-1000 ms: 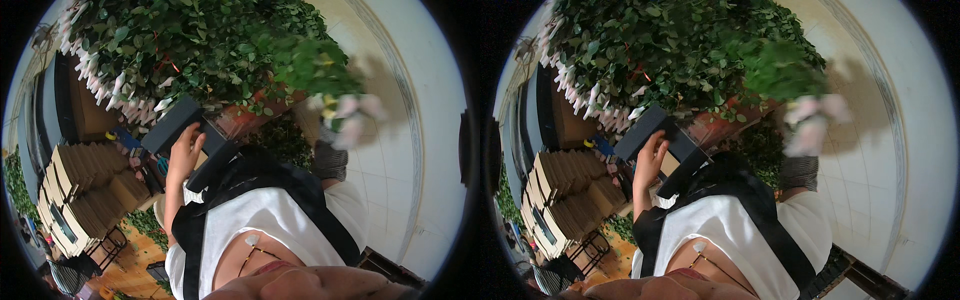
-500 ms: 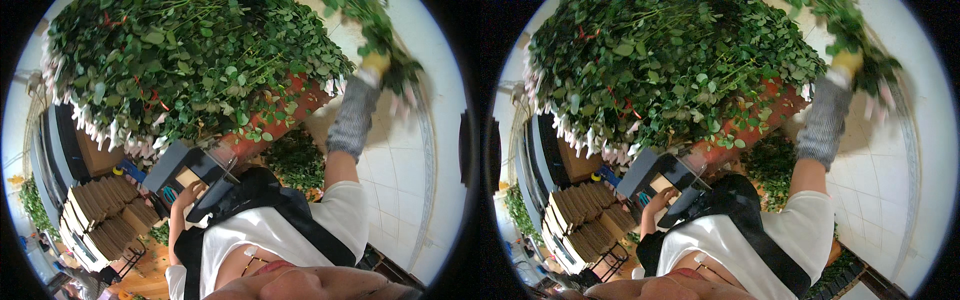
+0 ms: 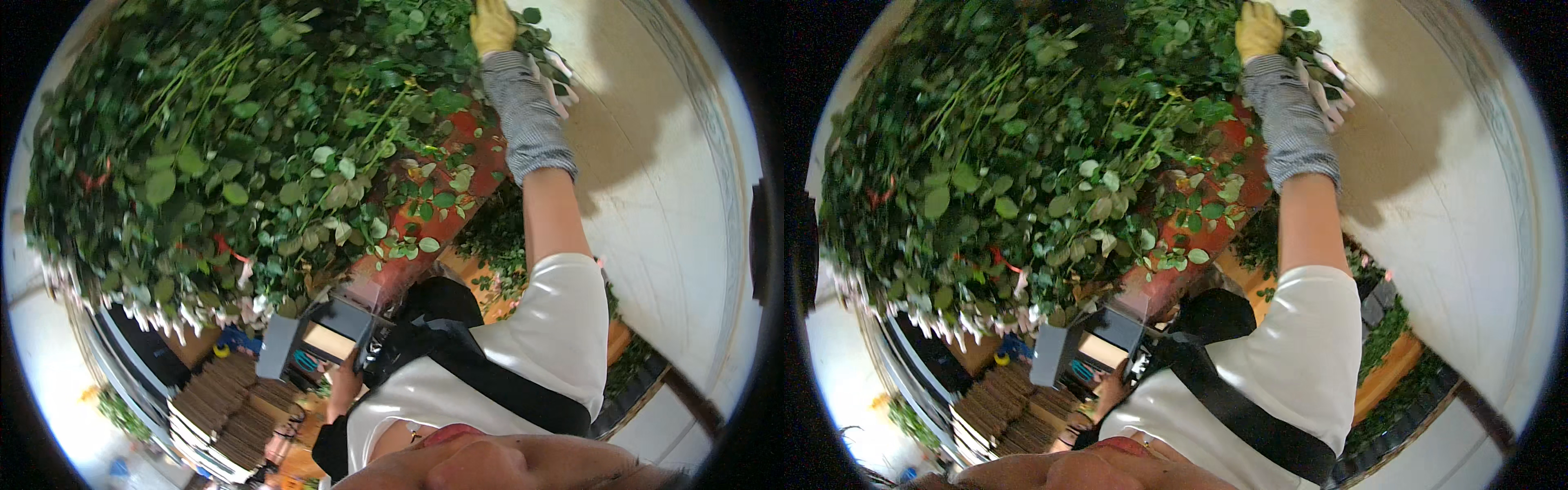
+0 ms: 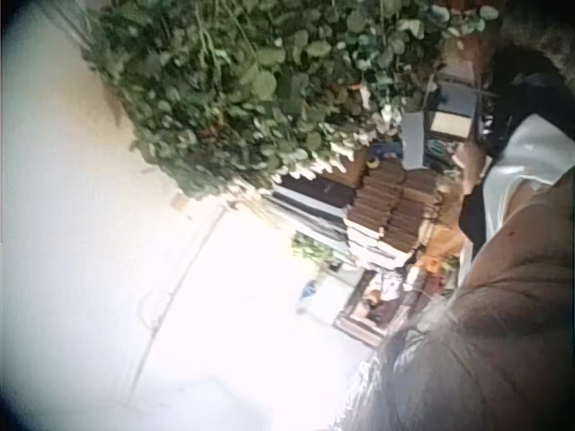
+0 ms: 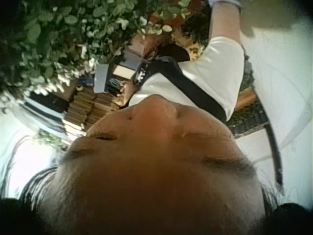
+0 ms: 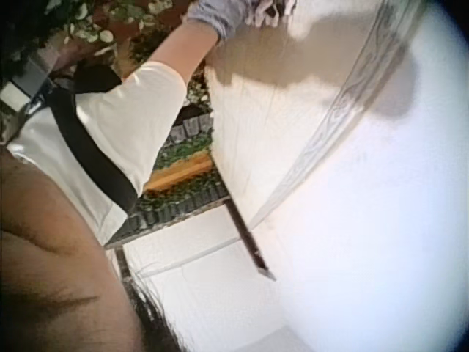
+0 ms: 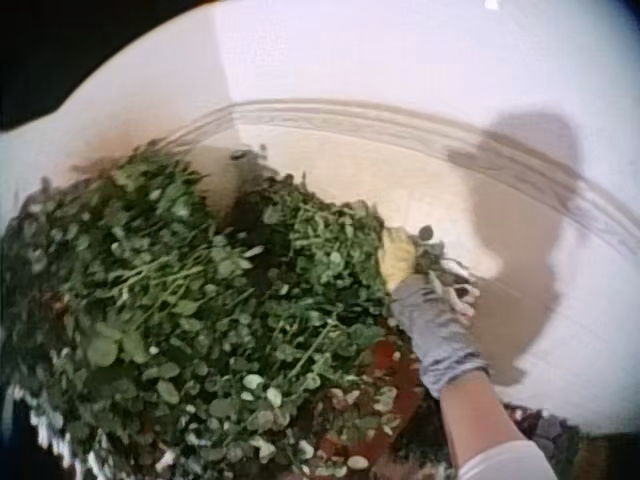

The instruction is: The person picks up individual roses from a pile, pulls the stems through a stripping tool on a workbench to remove leaves and thorns, and slides protective foam sleeves over the flower heads.

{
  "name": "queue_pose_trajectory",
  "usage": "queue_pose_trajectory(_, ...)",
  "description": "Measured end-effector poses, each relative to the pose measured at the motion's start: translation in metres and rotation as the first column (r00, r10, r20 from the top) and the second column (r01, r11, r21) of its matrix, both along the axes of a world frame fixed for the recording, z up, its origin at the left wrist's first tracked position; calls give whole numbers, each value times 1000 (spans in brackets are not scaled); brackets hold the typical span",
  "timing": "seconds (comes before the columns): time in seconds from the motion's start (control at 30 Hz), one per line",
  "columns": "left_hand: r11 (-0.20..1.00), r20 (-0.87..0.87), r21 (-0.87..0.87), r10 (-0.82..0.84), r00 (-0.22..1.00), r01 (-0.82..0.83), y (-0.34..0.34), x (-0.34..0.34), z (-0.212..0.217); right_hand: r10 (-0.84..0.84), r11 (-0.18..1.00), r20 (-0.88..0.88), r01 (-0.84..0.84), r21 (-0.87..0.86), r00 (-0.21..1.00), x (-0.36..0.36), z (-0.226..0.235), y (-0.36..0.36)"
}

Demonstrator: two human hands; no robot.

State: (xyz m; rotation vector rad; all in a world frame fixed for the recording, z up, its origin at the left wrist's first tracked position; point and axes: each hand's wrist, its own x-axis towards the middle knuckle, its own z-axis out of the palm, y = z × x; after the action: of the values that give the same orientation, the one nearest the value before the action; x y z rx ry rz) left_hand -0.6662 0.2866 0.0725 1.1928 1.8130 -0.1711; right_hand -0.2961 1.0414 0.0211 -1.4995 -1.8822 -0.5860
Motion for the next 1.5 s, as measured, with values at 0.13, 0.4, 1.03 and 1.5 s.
queue_pose_trajectory(0.13,948,-105,-205,227,968,-244,25,27,34,-71,978,-114,47,-205,991,-54,33,-46)
queue_pose_trajectory(0.4,953,-69,-234,183,981,-194,31,18,33,-62,991,-8,61,-120,998,-26,50,-63)
queue_pose_trajectory(1.03,992,-199,65,-90,976,105,-7,8,0,289,951,-535,-300,68,794,5,44,-119)
queue_pose_trajectory(1.5,891,545,-83,415,728,-445,-25,-78,-84,964,206,15,-708,-676,266,-332,48,-419)
